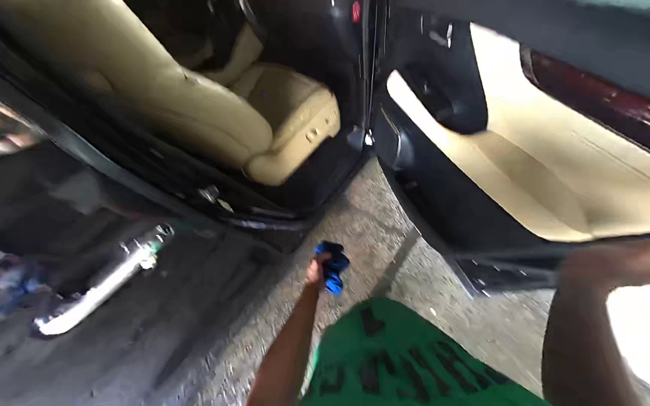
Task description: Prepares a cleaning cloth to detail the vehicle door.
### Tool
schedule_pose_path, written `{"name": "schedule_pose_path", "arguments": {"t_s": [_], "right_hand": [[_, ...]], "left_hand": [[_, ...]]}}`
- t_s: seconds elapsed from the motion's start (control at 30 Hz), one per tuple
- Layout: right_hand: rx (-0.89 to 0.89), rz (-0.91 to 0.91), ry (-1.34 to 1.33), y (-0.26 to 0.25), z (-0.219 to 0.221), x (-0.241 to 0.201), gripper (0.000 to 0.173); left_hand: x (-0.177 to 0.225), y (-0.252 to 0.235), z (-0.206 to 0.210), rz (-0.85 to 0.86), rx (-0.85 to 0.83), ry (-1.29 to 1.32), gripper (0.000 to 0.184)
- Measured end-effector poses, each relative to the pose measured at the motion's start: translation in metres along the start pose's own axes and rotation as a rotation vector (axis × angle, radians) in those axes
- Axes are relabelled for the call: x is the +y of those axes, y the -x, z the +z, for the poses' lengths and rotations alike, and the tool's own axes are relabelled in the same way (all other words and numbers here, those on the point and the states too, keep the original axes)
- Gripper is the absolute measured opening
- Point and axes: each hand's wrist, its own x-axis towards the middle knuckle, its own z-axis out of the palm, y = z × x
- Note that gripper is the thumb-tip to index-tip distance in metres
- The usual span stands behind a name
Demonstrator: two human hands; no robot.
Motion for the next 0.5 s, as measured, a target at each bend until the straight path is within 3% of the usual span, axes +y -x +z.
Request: {"name": "schedule_pose_path", "arguments": {"t_s": [0.13, 0.23, 0.37, 0.5], "right_hand": [[-0.918, 0.351, -0.344, 0.086, 0.133, -0.039, 0.053], [-1.376, 0.360, -0.474, 0.155, 0.212, -0.030, 0.058], [-1.605, 0.368, -0.436, 0.169, 0.283, -0.036, 0.048], [-1.633, 0.307, -0.345, 0.159, 0.335, -0.036, 0.045]], "left_hand": [[0.056, -0.007, 0.050, 0.144, -0.276, 0.150, 0.039], [0.096, -0.013, 0.081, 0.209, -0.411, 0.179, 0.038], [0.143, -0.053, 0.084, 0.307, -0.427, 0.248, 0.034], [0.174, -0.111, 0.059, 0.353, -0.351, 0.105, 0.038]]}}
